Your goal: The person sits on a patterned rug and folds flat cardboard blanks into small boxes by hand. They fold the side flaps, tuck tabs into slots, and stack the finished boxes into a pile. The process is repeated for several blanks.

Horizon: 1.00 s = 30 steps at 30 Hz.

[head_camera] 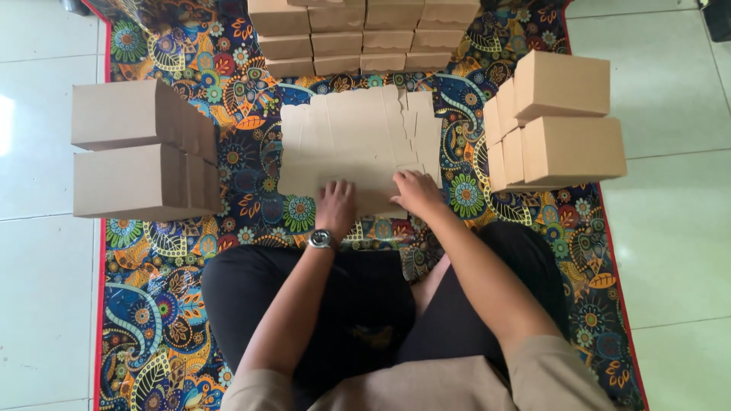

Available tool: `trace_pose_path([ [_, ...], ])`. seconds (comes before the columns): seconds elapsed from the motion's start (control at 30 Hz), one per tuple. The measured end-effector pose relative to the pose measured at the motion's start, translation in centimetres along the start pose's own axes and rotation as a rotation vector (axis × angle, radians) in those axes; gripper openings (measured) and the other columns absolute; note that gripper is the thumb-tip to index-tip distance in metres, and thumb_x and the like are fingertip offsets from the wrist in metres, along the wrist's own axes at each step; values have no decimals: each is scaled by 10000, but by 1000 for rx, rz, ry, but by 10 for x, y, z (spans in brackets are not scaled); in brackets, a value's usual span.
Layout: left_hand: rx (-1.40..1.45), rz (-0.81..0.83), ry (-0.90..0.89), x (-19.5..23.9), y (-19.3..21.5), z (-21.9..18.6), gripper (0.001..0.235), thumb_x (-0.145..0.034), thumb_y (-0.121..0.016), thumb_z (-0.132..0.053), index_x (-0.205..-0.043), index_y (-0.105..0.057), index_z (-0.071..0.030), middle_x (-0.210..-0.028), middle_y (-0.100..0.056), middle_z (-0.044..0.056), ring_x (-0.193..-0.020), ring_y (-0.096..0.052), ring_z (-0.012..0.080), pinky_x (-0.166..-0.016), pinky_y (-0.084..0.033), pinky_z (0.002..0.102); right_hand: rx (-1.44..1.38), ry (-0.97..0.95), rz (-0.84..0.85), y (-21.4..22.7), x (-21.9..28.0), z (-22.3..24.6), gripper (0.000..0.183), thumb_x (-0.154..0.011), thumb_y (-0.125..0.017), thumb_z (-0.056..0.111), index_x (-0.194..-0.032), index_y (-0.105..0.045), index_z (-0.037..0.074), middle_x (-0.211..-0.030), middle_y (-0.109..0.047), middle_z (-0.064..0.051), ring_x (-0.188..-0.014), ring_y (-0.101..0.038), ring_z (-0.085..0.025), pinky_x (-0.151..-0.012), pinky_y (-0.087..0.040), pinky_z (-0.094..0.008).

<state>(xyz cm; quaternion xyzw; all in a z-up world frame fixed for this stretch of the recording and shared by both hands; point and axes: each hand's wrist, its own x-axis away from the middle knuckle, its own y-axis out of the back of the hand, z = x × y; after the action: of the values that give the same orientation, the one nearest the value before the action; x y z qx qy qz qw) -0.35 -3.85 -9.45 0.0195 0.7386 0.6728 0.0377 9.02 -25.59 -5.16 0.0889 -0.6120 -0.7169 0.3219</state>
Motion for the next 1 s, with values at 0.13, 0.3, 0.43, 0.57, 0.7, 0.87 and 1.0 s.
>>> trace_pose_path([
  [0.13, -4, 13, -13, 3, 9, -5, 440, -828, -801, -276, -1205, -606, -162, -1221, -509, 40, -1209, -468, 264, -1010, -404, 429, 124, -35, 6, 4, -5, 9, 549, -851, -780, 461, -1221, -611, 92, -1156, -616, -125, -1154, -579, -339, -968, -477, -530],
  [0.3, 189, 107, 32, -1, -5, -4, 234, -906, -711, -218, -1120, -644, -151, -1168, -473, 45, -1134, -490, 292, -935, -459, 457, 193, -63, -42, -24, -19, -3, 591, -832, -765, 511, -1225, -577, 110, -1152, -563, -110, -1160, -531, -333, -980, -442, -548],
  [0.43, 181, 75, 33, 3, -13, -6, 227, -897, -700, -199, -1118, -658, -166, -1153, -490, 37, -1134, -506, 308, -901, -481, 464, 209, -7, -29, 3, -3, 17, 557, -873, -759, 429, -1295, -561, 123, -1254, -525, -123, -1224, -489, -341, -1025, -407, -568],
  [0.57, 164, 220, 85, 5, 11, -4, 671, -932, -649, -267, -1561, -416, -269, -1698, -257, 73, -1532, -242, 396, -1220, -211, 598, 152, 188, 203, 50, 33, 58, 496, -951, -706, 262, -1412, -570, 144, -1531, -487, -110, -1463, -378, -348, -1127, -395, -578],
  [0.7, 156, 284, 58, 6, -6, 4, 602, -939, -588, -297, -1530, -475, -276, -1664, -331, 34, -1511, -300, 361, -1180, -295, 593, 225, 237, 233, -13, 25, 39, 689, -859, -775, 194, -1483, -493, 113, -1608, -381, -124, -1477, -320, -402, -1129, -387, -601],
  [0.87, 169, 103, 31, 7, -8, 13, 286, -866, -581, -310, -1128, -671, -240, -1110, -639, -18, -1059, -640, 275, -842, -545, 474, 395, 524, -331, -59, 26, 26, 198, -854, -664, 144, -1049, -685, 116, -937, -663, -80, -870, -632, -289, -720, -532, -439],
  [1.0, 121, 133, 1, 5, -5, 16, 380, -867, -597, -403, -1217, -687, -286, -1339, -547, -36, -1233, -532, 286, -957, -510, 462, 443, 516, -152, -61, 33, 24, 466, -716, -780, 215, -1157, -644, 146, -1061, -654, -116, -948, -638, -340, -817, -534, -500],
])
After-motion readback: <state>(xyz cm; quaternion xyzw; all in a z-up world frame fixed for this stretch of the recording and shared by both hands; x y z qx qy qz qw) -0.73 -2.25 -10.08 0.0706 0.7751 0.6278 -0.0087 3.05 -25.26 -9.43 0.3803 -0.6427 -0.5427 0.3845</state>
